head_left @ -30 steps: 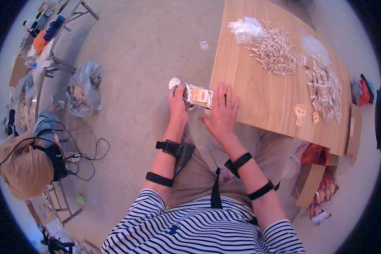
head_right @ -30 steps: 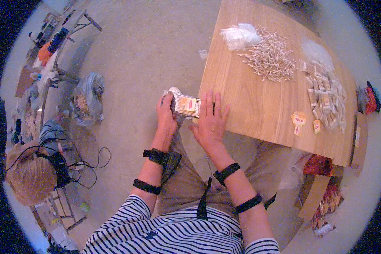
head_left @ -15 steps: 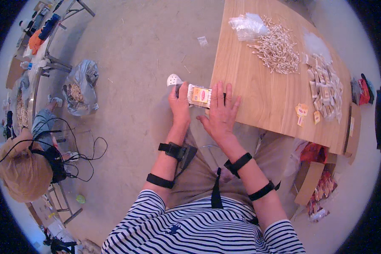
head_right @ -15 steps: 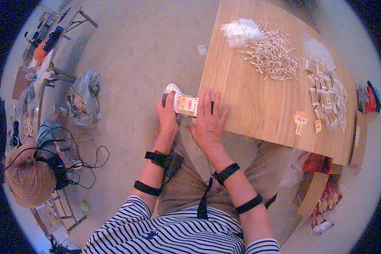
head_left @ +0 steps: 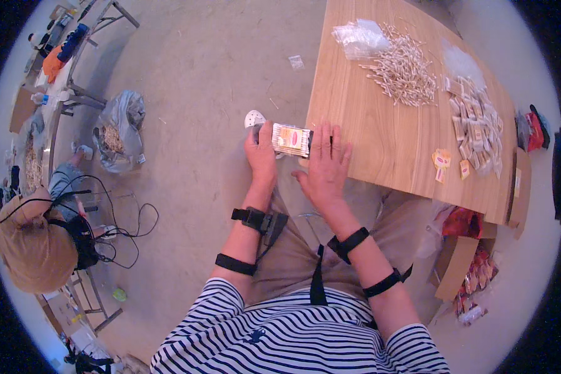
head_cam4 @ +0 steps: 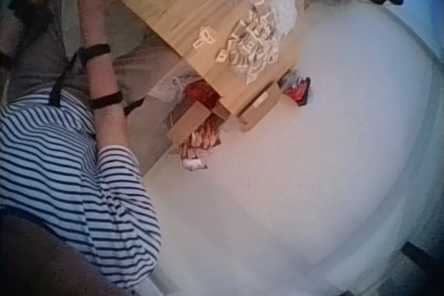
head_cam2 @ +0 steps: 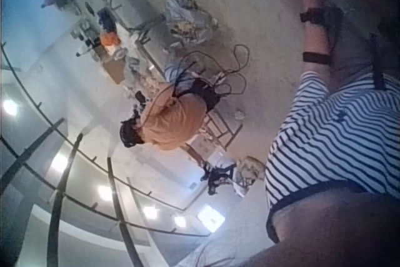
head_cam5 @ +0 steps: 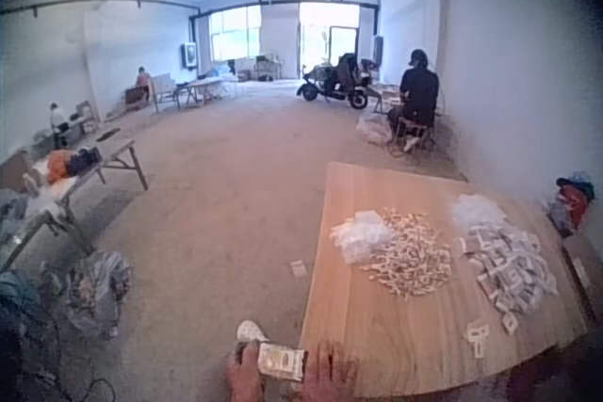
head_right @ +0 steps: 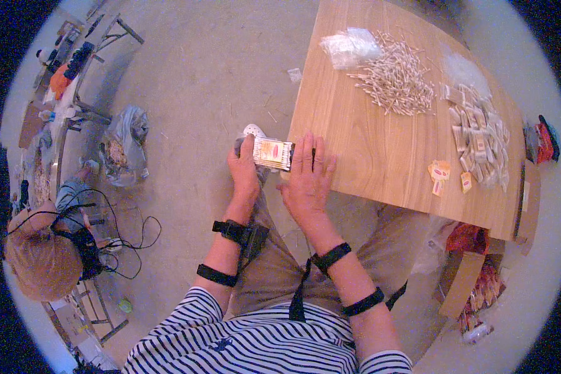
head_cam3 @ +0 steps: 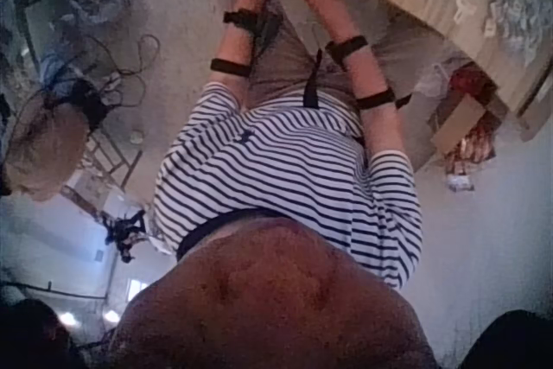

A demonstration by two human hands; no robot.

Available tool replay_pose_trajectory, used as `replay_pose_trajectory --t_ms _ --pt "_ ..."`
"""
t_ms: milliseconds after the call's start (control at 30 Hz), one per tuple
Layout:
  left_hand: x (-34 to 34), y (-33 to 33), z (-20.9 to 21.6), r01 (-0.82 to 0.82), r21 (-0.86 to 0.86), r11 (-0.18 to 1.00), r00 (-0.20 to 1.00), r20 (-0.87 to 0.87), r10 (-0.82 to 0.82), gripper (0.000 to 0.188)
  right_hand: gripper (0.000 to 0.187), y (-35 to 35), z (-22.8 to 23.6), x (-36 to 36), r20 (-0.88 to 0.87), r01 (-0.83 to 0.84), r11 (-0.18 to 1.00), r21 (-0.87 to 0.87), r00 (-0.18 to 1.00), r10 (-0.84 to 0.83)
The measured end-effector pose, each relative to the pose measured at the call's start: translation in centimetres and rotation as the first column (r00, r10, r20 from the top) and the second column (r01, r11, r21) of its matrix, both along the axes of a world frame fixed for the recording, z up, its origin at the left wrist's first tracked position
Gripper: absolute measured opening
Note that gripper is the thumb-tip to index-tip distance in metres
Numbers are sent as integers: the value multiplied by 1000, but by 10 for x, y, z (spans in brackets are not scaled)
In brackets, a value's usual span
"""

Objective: Sorting cotton swabs into groups and placing them into packets.

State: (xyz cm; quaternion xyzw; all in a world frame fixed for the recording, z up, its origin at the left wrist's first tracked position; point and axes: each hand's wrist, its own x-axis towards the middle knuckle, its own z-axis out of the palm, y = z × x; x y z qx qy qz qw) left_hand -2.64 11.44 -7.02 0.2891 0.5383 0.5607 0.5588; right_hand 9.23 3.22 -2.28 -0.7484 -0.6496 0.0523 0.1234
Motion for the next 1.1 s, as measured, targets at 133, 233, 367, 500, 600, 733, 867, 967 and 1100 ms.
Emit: replay_pose_trajectory --t_ms 133,233,367,500,600,733,867,967,1100 --pt "1 -2 0 -9 10 1000 999 42 8 25 125 3 7 -12 54 48 997 -55 998 -45" --pt "0 -2 -1 7 6 1000 1000 18 -8 24 123 5 5 -15 73 44 997 -64 997 -39" --pt "-2 -1 2 6 -48 999 1000 27 -4 25 113 7 3 -14 99 17 996 -87 995 -9" --pt "-4 -1 20 23 -116 993 984 181 -2 23 115 6 5 -9 33 3 996 -90 999 0" --pt "-8 6 13 61 -148 987 933 361 -3 20 115 6 6 -9 40 -5 995 -99 999 8" --pt "-6 11 -2 49 -162 986 935 354 11 17 113 6 8 -10 51 -13 995 -103 999 19" --pt "-5 11 -7 43 -109 993 964 266 -13 14 110 6 8 -11 54 -15 995 -98 998 20" --pt "0 7 4 41 -70 997 993 118 -32 15 107 6 5 -11 76 2 996 -90 997 5" --pt "1 6 6 15 9 1000 999 34 -16 18 104 8 4 -12 133 3 996 -93 991 10"
